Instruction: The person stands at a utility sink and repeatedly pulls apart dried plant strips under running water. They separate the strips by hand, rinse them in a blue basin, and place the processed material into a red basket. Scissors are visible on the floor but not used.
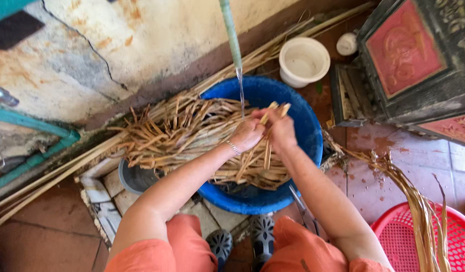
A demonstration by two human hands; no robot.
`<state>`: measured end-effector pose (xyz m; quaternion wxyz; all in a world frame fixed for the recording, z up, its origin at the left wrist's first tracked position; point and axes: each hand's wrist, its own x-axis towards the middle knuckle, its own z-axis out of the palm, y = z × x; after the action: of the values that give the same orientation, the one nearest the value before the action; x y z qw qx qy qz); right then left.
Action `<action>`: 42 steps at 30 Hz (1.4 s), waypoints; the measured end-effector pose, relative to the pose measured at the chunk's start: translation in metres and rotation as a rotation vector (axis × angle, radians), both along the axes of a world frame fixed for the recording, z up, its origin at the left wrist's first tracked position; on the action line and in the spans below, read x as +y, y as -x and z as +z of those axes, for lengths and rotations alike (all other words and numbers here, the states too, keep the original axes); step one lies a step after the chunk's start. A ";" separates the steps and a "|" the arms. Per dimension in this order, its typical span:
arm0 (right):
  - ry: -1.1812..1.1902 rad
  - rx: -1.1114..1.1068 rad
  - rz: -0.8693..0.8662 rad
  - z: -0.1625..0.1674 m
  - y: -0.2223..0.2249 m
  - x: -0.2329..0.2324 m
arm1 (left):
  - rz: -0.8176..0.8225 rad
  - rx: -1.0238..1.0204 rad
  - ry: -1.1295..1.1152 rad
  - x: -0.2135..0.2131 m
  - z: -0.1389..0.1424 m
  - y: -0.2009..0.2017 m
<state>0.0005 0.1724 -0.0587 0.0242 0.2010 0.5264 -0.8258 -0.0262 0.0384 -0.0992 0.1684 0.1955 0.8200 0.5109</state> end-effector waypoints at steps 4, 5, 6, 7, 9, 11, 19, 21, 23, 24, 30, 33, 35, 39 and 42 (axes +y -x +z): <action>0.269 -0.034 -0.184 0.000 0.009 0.026 | -0.046 0.075 0.099 0.004 0.015 -0.016; 0.296 -0.002 -0.212 0.000 0.011 0.036 | -0.053 0.060 0.110 0.005 0.018 -0.024; 0.327 0.028 -0.244 0.000 0.013 0.048 | -0.095 0.069 0.132 0.006 0.020 -0.033; 0.339 0.049 -0.294 0.000 0.014 0.060 | -0.139 0.082 0.156 0.006 0.020 -0.043; 0.365 0.045 -0.362 -0.003 0.013 0.083 | -0.198 0.120 0.172 0.008 0.018 -0.055; 0.390 -0.015 -0.409 -0.009 0.010 0.101 | -0.238 0.156 0.155 0.009 0.013 -0.064; 0.206 -0.051 -0.634 -0.014 -0.009 0.170 | -0.314 0.368 0.120 0.018 -0.002 -0.079; 0.211 -0.036 -0.700 -0.013 -0.014 0.189 | -0.365 0.295 0.164 0.016 -0.001 -0.081; 0.276 0.006 -0.781 -0.012 -0.022 0.209 | -0.437 0.020 0.292 0.010 0.000 -0.086; 0.248 -0.010 -0.855 -0.012 -0.028 0.218 | -0.460 0.078 0.282 0.006 -0.001 -0.089; 0.167 -0.074 -1.068 -0.025 -0.065 0.262 | -0.539 0.288 0.217 -0.029 -0.002 -0.109; 0.213 -0.049 -1.088 -0.030 -0.076 0.282 | -0.514 0.460 0.093 -0.050 0.002 -0.111; 0.191 -0.023 -1.076 -0.032 -0.081 0.294 | -0.546 0.414 0.148 -0.059 0.005 -0.113; 0.165 -0.035 -1.127 -0.034 -0.092 0.320 | -0.585 0.361 0.183 -0.077 0.004 -0.118; 0.157 -0.033 -1.147 -0.036 -0.107 0.341 | -0.589 0.383 0.194 -0.099 -0.009 -0.119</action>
<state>0.1080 0.5131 -0.0942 -0.4044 0.4645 0.2700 -0.7401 0.0925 -0.0606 -0.1086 0.1696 0.4985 0.7899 0.3144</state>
